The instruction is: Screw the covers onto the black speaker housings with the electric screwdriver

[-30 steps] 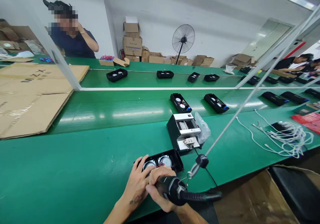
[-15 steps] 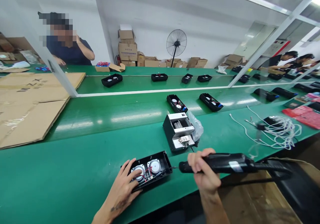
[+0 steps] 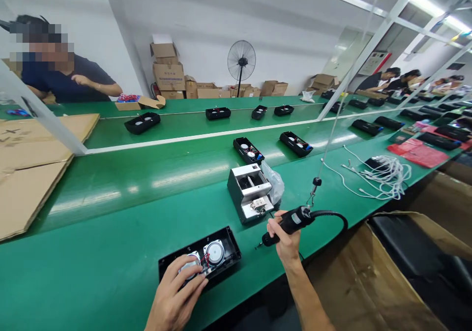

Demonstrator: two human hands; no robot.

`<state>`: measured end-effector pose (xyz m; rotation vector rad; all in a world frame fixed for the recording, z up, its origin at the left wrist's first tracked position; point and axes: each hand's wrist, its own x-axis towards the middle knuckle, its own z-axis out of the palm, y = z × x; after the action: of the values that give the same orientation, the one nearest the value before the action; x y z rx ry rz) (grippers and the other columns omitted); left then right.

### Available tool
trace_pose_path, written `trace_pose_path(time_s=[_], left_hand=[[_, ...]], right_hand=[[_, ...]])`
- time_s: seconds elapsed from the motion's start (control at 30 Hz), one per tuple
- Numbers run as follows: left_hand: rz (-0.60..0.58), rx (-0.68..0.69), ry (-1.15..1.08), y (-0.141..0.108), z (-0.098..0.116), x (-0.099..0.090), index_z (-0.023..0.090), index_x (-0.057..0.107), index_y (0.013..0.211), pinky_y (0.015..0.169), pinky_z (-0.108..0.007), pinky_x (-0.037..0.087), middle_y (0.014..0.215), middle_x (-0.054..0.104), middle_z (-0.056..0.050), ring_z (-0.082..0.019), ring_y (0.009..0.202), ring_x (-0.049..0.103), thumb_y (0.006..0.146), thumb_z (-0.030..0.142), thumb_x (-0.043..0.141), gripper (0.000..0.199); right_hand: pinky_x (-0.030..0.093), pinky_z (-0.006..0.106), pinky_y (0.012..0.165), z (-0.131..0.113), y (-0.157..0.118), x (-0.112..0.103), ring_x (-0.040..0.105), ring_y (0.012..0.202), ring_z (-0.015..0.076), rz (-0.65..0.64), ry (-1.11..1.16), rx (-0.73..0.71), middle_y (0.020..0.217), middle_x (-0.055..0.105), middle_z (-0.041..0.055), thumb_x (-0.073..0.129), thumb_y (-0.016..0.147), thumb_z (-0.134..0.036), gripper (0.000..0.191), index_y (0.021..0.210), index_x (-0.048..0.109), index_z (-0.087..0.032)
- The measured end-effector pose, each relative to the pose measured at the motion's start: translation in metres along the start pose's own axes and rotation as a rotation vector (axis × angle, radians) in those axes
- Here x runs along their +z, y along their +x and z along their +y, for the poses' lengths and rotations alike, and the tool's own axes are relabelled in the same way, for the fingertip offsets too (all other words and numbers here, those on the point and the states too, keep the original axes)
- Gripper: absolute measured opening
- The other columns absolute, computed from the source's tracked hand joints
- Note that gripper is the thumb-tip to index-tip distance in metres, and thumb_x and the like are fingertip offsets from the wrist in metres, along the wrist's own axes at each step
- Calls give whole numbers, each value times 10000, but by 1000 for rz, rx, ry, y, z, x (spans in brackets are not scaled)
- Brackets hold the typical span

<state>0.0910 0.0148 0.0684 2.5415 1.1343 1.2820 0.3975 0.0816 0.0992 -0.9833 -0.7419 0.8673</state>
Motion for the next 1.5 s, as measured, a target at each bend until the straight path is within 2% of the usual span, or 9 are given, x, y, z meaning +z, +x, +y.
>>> trace_pose_path(time_s=[0.1, 0.2, 0.33, 0.57, 0.73, 0.93, 1.0, 1.17, 1.5], left_hand=[[-14, -42, -87, -4, 15, 3, 245, 719, 1116, 857, -231, 648, 985, 783, -15, -139, 906, 762, 1028, 166, 602, 167], [-48, -71, -209, -2, 35, 7, 249, 689, 1163, 822, -188, 647, 960, 792, -13, -121, 854, 770, 1060, 222, 576, 155], [-113, -90, -322, 5, 53, 18, 236, 678, 1137, 785, -163, 640, 934, 798, -28, -117, 825, 775, 1085, 264, 531, 158], [-224, -183, -400, -25, 44, 42, 260, 731, 1096, 805, -204, 654, 935, 808, -30, -149, 839, 790, 1058, 320, 572, 174], [-284, -540, -439, -58, 38, 61, 335, 780, 1104, 932, -322, 655, 1059, 824, -16, -219, 1002, 787, 975, 458, 681, 204], [-362, -1024, -1086, -52, 48, 82, 238, 702, 1319, 973, -392, 613, 1150, 798, -118, -270, 1067, 767, 791, 672, 801, 692], [-351, -1120, -1170, -42, 52, 85, 218, 718, 1296, 963, -381, 593, 1148, 789, -124, -268, 1044, 756, 691, 679, 876, 776], [-346, -1209, -1040, -21, 60, 77, 176, 816, 870, 770, -306, 536, 754, 756, -44, -209, 773, 696, 641, 681, 889, 560], [-48, -1434, -1394, -23, 72, 87, 138, 754, 791, 656, -257, 520, 697, 740, -48, -135, 625, 655, 541, 601, 994, 578]], right_hand=[[388, 287, 500, -9, -9, 2, 437, 413, 100, -82, 75, 75, 516, 498, -115, 862, 764, -342, 318, 932, 611, -243], [358, 287, 503, -18, -18, 3, 399, 410, 93, -137, 132, 100, 520, 427, -119, 812, 808, -346, 251, 934, 612, -261], [356, 310, 522, -18, -16, 3, 414, 431, 104, -37, 72, 12, 520, 428, -109, 810, 827, -338, 233, 931, 612, -272], [337, 322, 523, -6, -4, -1, 435, 436, 111, -5, 7, -30, 529, 477, -97, 849, 814, -329, 255, 904, 617, -273], [344, 316, 501, -16, -20, -2, 393, 409, 108, -109, 41, 33, 518, 391, -97, 784, 844, -369, 193, 920, 627, -286], [272, 267, 486, -32, -46, 6, 244, 398, 71, -244, 291, 157, 514, 303, -112, 731, 844, -309, 107, 914, 653, -285], [265, 258, 484, -35, -54, 9, 217, 403, 66, -270, 341, 192, 515, 295, -118, 732, 844, -284, 101, 910, 656, -281], [282, 251, 490, -37, -66, 15, 201, 419, 64, -311, 423, 222, 528, 288, -120, 728, 859, -291, 100, 941, 673, -275], [275, 262, 485, -42, -70, 16, 213, 424, 70, -286, 405, 155, 537, 299, -114, 716, 879, -301, 88, 953, 675, -275]])
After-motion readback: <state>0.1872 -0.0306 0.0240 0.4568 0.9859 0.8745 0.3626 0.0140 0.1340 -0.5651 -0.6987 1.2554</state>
